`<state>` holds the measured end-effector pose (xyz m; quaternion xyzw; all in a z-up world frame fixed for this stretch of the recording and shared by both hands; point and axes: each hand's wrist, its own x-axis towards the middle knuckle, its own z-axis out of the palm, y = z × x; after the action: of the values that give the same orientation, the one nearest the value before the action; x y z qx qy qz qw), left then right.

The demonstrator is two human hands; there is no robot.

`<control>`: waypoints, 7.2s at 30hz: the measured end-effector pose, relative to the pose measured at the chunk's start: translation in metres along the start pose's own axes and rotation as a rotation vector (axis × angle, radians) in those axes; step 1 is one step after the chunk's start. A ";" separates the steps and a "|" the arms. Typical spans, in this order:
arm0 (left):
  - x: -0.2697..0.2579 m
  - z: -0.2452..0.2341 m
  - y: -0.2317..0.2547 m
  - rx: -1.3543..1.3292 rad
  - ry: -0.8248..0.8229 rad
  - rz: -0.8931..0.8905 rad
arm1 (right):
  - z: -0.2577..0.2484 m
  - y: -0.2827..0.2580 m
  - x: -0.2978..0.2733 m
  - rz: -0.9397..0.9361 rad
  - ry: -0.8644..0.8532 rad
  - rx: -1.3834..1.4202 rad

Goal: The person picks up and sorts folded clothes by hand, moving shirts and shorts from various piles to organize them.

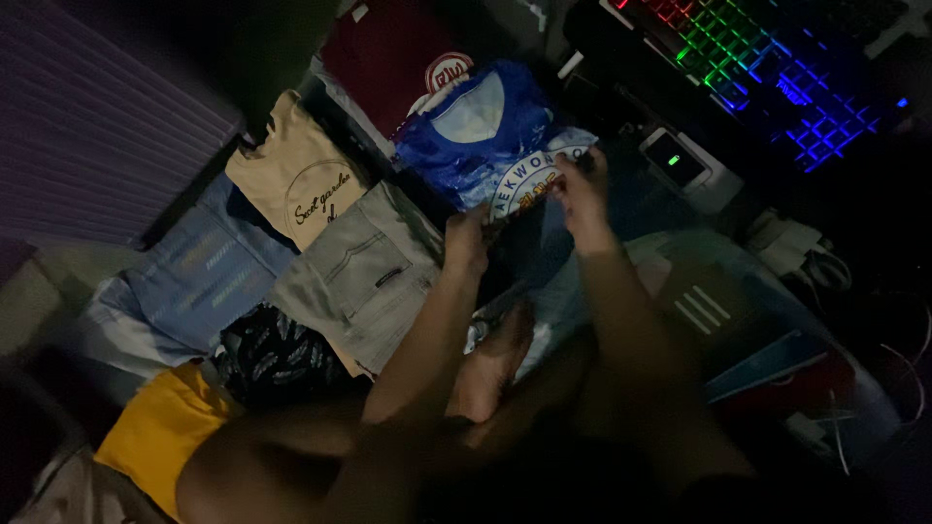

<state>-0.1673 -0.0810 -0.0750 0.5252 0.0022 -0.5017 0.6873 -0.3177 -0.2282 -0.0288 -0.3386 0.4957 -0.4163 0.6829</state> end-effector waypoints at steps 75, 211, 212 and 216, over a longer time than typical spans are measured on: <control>0.079 -0.303 0.215 -0.224 -0.004 0.132 | 0.285 0.167 0.035 -0.241 -0.783 -0.710; -0.123 -0.168 0.129 1.863 0.136 0.789 | 0.174 0.078 -0.216 -0.969 -0.434 -1.438; -0.123 -0.169 0.128 1.873 0.140 0.794 | 0.174 0.079 -0.217 -0.991 -0.442 -1.440; -0.121 -0.172 0.124 1.869 0.156 0.829 | 0.169 0.082 -0.214 -1.024 -0.492 -1.454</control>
<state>-0.0516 0.1196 0.0014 0.8414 -0.5267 0.0094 0.1208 -0.1712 0.0083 0.0306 -0.9412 0.2657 -0.1700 0.1210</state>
